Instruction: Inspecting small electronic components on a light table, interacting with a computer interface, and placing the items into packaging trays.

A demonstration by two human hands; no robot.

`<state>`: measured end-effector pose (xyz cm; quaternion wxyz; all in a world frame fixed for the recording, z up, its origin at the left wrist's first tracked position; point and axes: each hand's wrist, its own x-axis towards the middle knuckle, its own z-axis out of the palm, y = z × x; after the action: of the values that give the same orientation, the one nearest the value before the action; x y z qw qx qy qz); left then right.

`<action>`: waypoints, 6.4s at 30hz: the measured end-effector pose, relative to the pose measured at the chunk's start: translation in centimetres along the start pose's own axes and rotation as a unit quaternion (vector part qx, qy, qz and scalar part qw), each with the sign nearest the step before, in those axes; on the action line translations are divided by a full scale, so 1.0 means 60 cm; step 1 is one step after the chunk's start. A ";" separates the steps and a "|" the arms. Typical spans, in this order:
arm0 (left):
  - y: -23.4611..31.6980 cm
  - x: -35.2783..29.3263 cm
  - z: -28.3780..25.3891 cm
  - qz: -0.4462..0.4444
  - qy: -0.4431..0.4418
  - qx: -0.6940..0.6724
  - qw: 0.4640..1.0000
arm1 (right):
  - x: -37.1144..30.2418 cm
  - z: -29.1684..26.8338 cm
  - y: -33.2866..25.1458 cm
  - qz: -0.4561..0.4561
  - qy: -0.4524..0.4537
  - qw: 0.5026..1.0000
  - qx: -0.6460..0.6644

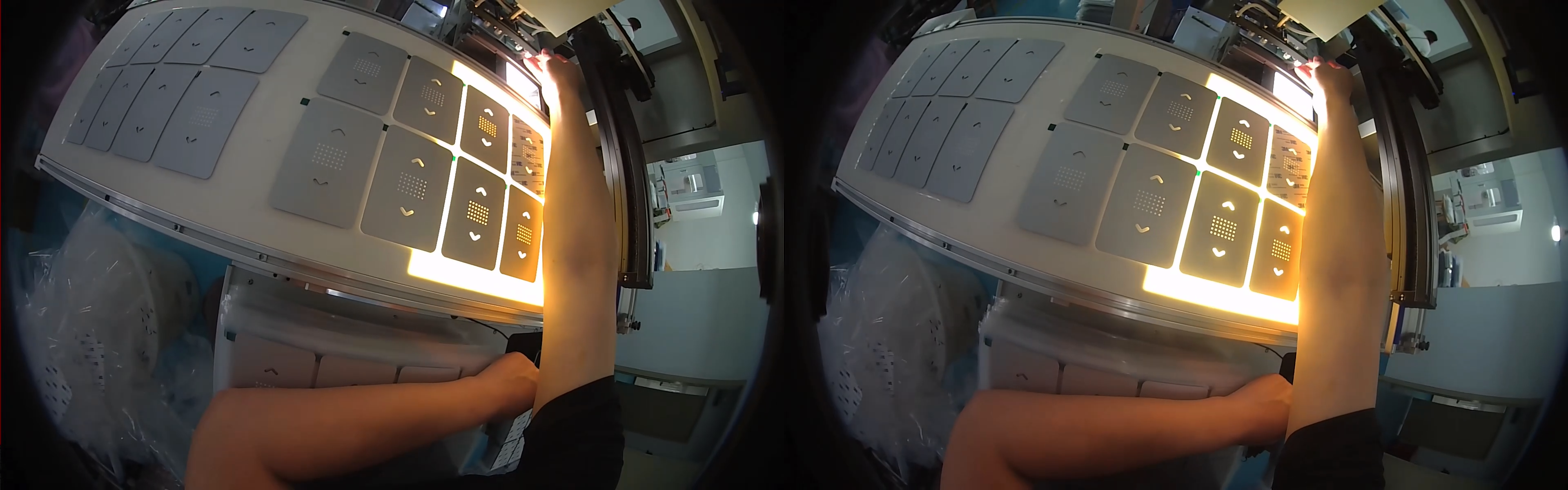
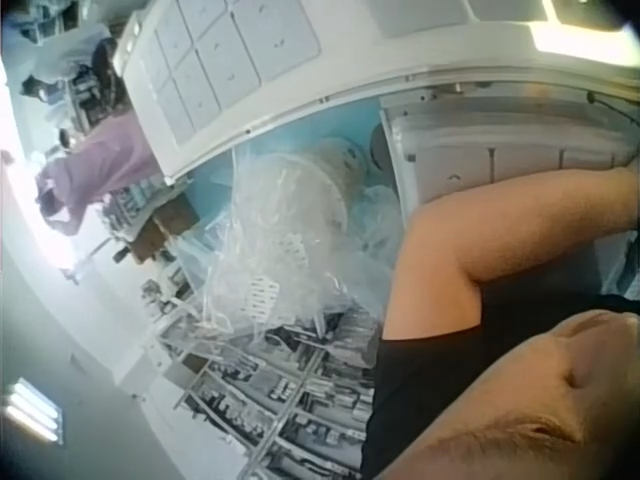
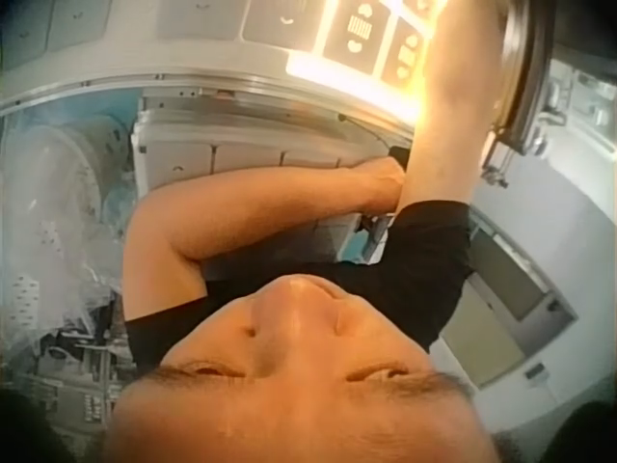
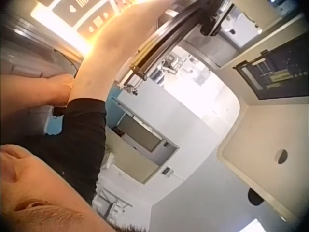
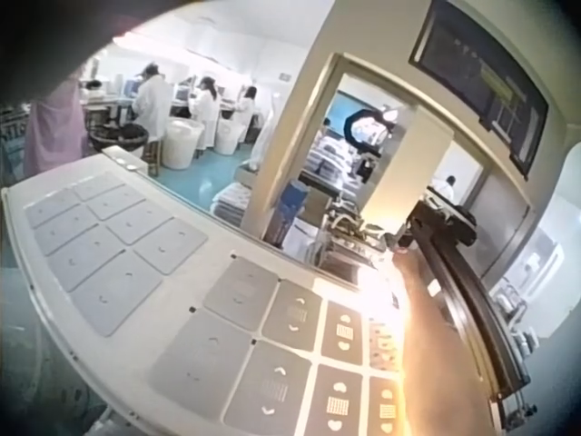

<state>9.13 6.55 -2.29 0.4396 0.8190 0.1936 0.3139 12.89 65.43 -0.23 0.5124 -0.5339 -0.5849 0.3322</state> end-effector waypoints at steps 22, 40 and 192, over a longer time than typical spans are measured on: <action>0.016 0.007 -0.035 -0.034 -0.146 0.087 0.985 | -0.024 -0.109 -0.090 -0.158 -0.053 0.910 -0.379; 0.037 -0.001 -0.034 0.068 0.093 0.012 0.993 | -0.679 -0.413 -0.548 -0.170 -0.309 0.855 -0.381; 0.532 -0.216 -0.165 0.765 0.422 -0.073 0.482 | -1.156 -0.466 0.017 -0.111 0.115 0.913 -0.375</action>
<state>-5.76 -12.39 24.25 -0.0498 0.3778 -0.3706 0.8470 33.23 -5.71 -11.04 0.3721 -0.6528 -0.6590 -0.0339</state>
